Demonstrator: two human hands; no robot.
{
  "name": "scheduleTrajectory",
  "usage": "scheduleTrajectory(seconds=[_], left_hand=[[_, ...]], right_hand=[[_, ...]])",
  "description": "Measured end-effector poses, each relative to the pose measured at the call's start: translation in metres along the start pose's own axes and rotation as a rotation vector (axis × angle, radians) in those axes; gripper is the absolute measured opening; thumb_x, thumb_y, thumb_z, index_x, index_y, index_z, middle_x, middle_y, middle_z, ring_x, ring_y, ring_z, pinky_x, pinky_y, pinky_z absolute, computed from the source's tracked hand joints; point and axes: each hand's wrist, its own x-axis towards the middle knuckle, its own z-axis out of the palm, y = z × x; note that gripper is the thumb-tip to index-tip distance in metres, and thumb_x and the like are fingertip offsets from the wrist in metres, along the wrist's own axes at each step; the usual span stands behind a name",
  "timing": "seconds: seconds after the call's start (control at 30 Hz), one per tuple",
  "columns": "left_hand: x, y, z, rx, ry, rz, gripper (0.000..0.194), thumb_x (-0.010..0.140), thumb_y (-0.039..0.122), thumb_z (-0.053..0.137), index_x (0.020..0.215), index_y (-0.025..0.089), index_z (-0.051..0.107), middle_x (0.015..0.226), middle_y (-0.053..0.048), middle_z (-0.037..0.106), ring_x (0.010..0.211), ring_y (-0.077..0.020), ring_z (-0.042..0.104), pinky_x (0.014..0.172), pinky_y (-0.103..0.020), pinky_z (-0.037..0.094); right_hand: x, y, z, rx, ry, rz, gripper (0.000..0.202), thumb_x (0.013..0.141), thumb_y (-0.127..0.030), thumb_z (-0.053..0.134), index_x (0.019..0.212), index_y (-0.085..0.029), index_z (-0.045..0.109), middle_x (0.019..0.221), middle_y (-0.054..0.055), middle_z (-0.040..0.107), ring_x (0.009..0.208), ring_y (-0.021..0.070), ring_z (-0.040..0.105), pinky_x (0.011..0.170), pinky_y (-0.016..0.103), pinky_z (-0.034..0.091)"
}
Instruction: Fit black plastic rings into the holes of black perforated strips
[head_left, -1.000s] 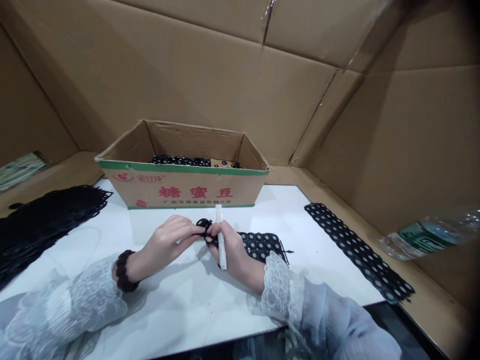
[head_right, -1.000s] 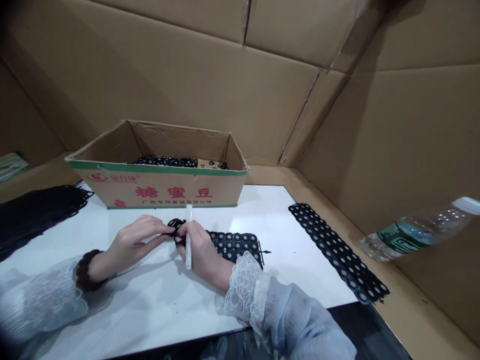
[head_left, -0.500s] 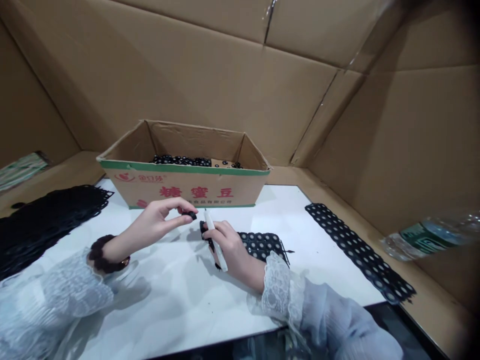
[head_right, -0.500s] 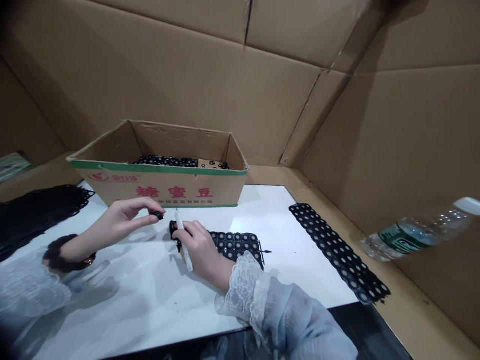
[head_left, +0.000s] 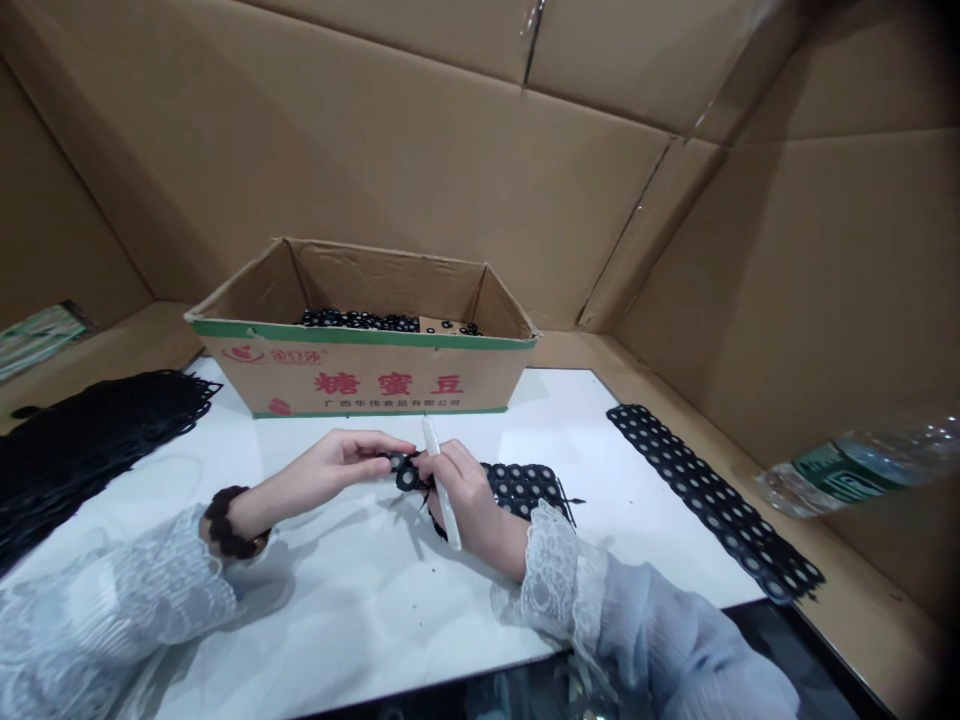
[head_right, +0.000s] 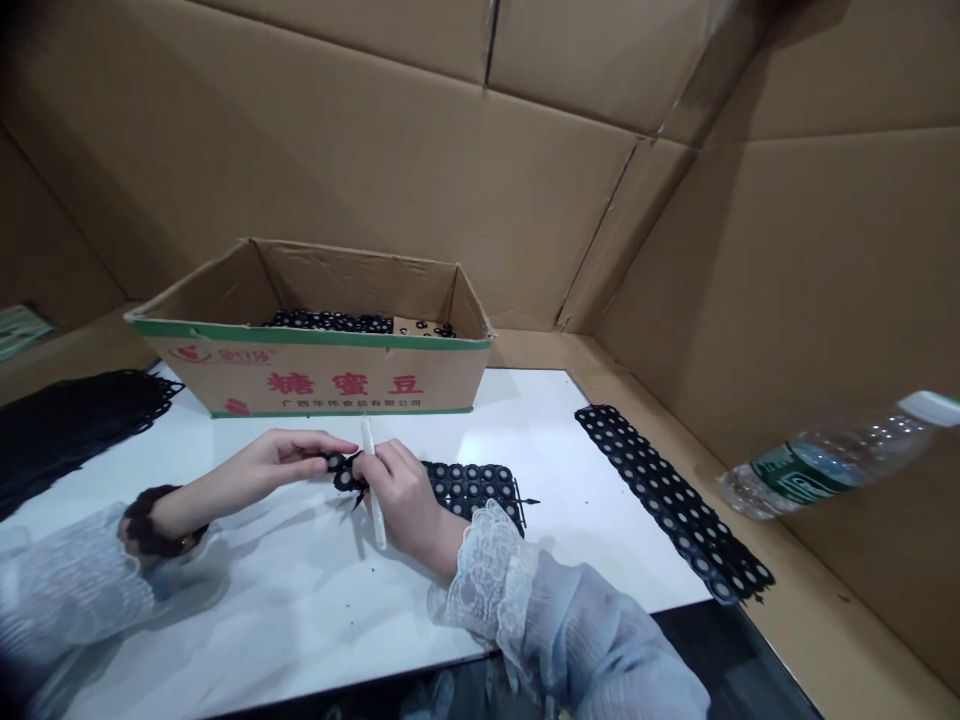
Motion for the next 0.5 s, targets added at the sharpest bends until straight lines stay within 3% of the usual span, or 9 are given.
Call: scheduleTrajectory(seconds=[0.1,0.2,0.4,0.5], left_hand=[[-0.001,0.005,-0.001,-0.008,-0.025,-0.002,0.032,0.086,0.034,0.053,0.115,0.023,0.061,0.118,-0.007,0.062,0.104,-0.0242,0.06,0.089,-0.038,0.049],[-0.003,0.007,0.004,0.197,-0.013,0.111,0.032,0.087,0.033,0.052,0.116,0.024,0.06,0.115,-0.007,0.063,0.103,-0.0229,0.06,0.087,-0.036,0.05],[-0.012,-0.012,0.03,0.745,0.311,0.543,0.024,0.087,0.018,0.05,0.109,0.02,0.06,0.092,-0.006,0.067,0.085,-0.0163,0.061,0.078,-0.029,0.05],[-0.018,-0.003,0.024,0.78,0.524,0.559,0.015,0.085,0.018,0.053,0.098,0.019,0.061,0.09,-0.005,0.067,0.082,-0.0156,0.062,0.078,-0.028,0.05]], right_hand=[[0.0,-0.001,-0.003,-0.006,0.008,0.005,0.013,0.081,-0.01,0.042,0.088,-0.019,0.05,0.074,0.005,0.053,0.069,0.0183,0.048,0.062,0.031,0.043],[0.002,-0.002,-0.006,0.005,0.022,0.0,0.014,0.08,-0.009,0.042,0.087,-0.019,0.05,0.072,0.005,0.054,0.067,0.018,0.048,0.061,0.03,0.043],[0.002,-0.001,-0.001,0.152,0.046,0.158,0.013,0.074,-0.009,0.046,0.08,-0.02,0.046,0.075,0.002,0.054,0.07,0.0154,0.053,0.064,0.027,0.045],[-0.002,0.007,0.004,0.192,0.066,0.31,0.011,0.073,-0.011,0.047,0.079,-0.02,0.045,0.073,0.0,0.054,0.067,0.0138,0.053,0.061,0.025,0.045]])
